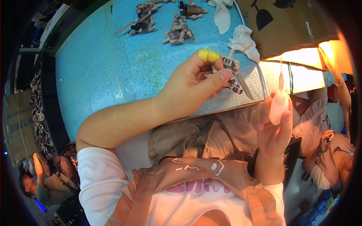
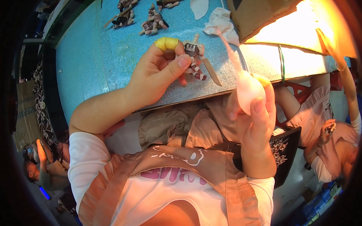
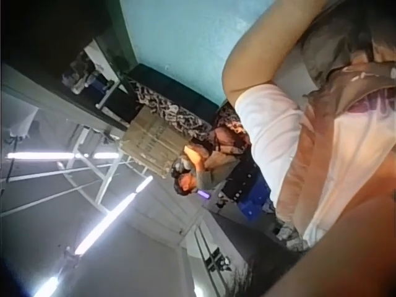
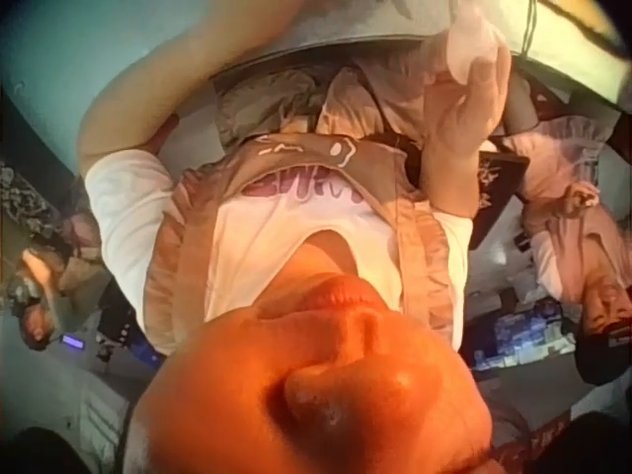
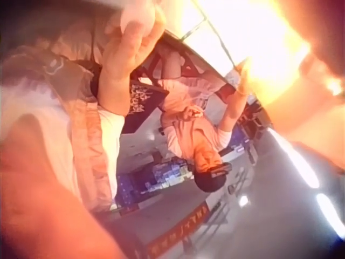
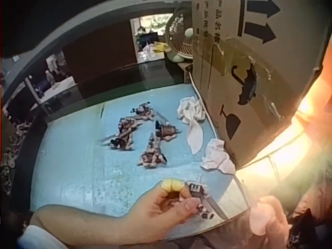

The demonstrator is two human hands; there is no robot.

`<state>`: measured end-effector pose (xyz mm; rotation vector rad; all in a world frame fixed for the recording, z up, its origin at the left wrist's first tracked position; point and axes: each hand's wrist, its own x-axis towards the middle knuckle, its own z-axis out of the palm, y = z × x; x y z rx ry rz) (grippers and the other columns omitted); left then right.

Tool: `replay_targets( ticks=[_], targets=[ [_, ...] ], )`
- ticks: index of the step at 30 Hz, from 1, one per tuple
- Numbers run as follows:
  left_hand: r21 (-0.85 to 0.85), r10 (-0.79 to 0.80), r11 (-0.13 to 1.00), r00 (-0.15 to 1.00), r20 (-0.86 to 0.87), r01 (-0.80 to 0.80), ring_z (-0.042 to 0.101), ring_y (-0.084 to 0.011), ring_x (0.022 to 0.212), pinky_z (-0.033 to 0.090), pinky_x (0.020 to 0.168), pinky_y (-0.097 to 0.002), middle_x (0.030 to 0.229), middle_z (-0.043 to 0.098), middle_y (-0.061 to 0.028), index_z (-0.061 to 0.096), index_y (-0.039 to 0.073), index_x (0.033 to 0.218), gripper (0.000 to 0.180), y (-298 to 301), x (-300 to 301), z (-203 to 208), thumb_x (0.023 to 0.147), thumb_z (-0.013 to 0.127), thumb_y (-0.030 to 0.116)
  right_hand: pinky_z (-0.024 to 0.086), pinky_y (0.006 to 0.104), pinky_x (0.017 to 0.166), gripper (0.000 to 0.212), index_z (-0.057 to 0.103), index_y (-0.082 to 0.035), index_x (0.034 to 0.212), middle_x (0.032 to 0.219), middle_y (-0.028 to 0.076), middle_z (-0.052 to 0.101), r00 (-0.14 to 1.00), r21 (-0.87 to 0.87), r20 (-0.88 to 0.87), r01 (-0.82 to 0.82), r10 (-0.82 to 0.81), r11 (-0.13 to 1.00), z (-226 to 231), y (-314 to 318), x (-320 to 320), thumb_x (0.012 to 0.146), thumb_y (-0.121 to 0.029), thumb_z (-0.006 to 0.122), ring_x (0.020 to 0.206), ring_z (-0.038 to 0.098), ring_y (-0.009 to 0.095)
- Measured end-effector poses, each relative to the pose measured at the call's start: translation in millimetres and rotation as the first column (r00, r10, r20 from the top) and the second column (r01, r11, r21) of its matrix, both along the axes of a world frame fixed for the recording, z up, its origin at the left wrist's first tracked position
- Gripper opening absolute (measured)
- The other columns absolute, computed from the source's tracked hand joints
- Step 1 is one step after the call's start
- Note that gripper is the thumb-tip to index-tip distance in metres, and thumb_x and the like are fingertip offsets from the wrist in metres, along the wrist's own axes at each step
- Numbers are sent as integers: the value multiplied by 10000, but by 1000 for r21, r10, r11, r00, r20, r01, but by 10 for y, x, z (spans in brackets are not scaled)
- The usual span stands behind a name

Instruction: The person assembles miniature figures by applying liquid glue from a bottle onto components, joining and pressing the parts together by hand, and wiping pieces with a cloth.

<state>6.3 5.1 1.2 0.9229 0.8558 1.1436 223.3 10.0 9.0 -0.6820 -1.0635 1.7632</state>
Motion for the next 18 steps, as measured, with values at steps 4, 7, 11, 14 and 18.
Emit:
replay_targets(
  ticks=[4, 7, 11, 14, 18],
  targets=[
    [148, 149, 978, 989, 7, -149, 534, -109, 913, 477, 803, -264, 1054, 530, -80, 388, 70, 1193, 406, -80, 77, -63, 847, 597, 22, 413, 257, 576, 448, 394, -13, 1205, 785, 54, 500, 962, 179, 189, 162, -196, 970, -24, -90, 13, 867, -278, 522, 655, 493, 150],
    [149, 75, 988, 983, -166, -51, 524, -91, 904, 461, 837, -250, 980, 530, -51, 427, 33, 1165, 377, -108, 70, -34, 834, 605, -4, 492, 348, 805, 515, 396, -21, 1193, 1020, 125, 562, 911, 443, 78, 331, -404, 833, -21, -178, -7, 816, -322, 577, 951, 585, 230],
    [236, 130, 970, 945, -300, -58, 517, -79, 894, 455, 827, -235, 952, 522, -29, 465, 10, 1121, 322, -131, 56, -66, 832, 606, -8, 407, 341, 765, 375, 436, -48, 1024, 973, 53, 465, 931, 680, 98, 195, -351, 707, -49, -291, 68, 738, -240, 584, 821, 463, 208],
    [236, 206, 959, 955, -213, -154, 520, -165, 779, 444, 662, -262, 885, 506, -63, 577, 88, 1018, 283, -123, 110, -119, 762, 687, 136, 363, 340, 717, 276, 484, -57, 954, 893, 47, 492, 919, 715, 109, 191, -378, 673, 81, -326, -145, 733, -175, 601, 753, 426, 203],
    [387, 271, 907, 935, -231, -167, 529, -196, 813, 447, 702, -285, 889, 513, -70, 576, 94, 1022, 292, -92, 105, -165, 747, 676, 102, 244, 289, 455, 287, 460, -105, 877, 543, -11, 328, 783, 792, 94, 316, -615, 523, 35, -311, -349, 777, -266, 675, 456, 307, 121]
  ],
)
